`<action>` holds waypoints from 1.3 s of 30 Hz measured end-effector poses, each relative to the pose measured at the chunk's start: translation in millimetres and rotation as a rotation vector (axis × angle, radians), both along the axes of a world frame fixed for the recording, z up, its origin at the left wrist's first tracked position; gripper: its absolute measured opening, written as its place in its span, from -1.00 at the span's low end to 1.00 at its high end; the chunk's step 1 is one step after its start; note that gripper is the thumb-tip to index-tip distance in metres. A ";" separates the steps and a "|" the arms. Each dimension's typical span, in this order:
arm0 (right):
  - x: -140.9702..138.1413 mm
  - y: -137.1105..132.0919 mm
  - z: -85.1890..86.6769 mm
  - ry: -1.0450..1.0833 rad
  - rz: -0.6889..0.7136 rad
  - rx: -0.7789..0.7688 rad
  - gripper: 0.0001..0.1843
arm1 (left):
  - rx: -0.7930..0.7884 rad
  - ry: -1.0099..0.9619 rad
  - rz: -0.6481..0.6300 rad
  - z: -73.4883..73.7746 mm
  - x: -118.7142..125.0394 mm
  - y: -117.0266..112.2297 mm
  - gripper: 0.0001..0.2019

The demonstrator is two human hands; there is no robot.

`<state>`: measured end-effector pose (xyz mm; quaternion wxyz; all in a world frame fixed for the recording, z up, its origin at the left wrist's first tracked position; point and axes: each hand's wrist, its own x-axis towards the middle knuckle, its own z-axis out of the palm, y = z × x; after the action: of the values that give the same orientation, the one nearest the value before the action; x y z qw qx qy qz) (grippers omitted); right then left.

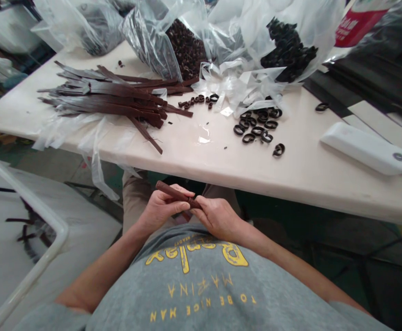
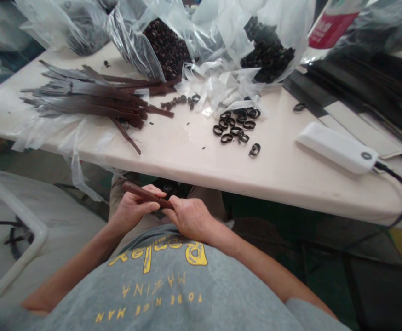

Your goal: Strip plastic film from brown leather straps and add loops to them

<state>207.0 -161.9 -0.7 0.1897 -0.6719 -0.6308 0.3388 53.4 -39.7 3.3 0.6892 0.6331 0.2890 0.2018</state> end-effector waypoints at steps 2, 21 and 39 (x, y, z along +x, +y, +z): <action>-0.2 2.5 1.7 0.016 -0.009 0.026 -0.83 | 0.009 -0.020 0.010 0.4 0.1 -0.3 -0.82; -9.4 4.2 3.3 -0.138 0.092 -0.166 -0.73 | -0.058 0.007 -0.044 -12.3 -8.8 -15.5 -0.81; 14.9 18.2 -2.9 0.209 0.047 -0.039 -0.69 | -0.269 -0.054 0.333 -19.5 -29.0 12.2 -0.77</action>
<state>221.8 -143.8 -3.6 0.2333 -0.6214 -0.6166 0.4234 24.5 -27.6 -16.2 0.7322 0.4730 0.3954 0.2895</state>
